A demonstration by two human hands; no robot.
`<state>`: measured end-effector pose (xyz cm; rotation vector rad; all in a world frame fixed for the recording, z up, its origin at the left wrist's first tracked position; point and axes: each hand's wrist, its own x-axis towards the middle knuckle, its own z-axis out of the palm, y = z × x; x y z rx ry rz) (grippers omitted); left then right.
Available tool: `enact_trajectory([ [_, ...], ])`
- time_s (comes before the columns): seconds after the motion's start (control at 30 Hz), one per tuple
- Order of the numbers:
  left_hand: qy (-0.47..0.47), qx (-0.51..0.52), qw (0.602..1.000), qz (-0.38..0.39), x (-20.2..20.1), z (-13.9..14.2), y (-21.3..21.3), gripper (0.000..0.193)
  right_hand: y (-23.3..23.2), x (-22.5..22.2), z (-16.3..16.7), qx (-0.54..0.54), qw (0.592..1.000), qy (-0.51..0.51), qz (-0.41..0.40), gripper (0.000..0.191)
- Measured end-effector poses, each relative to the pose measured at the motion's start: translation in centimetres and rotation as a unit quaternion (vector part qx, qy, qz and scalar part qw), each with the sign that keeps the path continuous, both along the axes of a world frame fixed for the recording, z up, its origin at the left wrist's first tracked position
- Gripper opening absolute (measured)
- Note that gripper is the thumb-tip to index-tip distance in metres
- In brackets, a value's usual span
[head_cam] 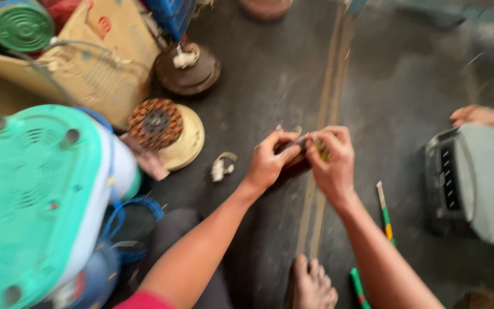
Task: The person sits on the floor of a repair workshop and disassembles an electric fan motor. They use screwdrivers to unscrew and pry the motor housing apart, separate the cover from the stator, and work on the small capacitor and wiring attached to the motor.
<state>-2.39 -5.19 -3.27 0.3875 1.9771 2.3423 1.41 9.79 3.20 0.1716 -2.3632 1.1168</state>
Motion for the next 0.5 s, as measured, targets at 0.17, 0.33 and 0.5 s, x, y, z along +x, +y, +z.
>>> enact_trajectory([
  [0.17, -0.019, 0.043, 0.999, -0.025, 0.32, 0.38, -0.03, 0.027, -0.01, 0.56, 0.29, 0.007, 1.0, -0.009, -0.01, 0.012],
  [0.33, -0.075, 0.072, 0.993, -0.051, 0.64, -0.17, -0.15, 0.028, 0.26, 0.72, -0.12, 0.024, 0.999, -0.025, -0.015, 0.013],
  [0.5, -0.032, 0.017, 0.999, -0.011, 0.14, -0.14, -0.23, 0.028, -0.18, 0.1, -0.39, 0.036, 0.999, -0.009, -0.028, 0.017],
])
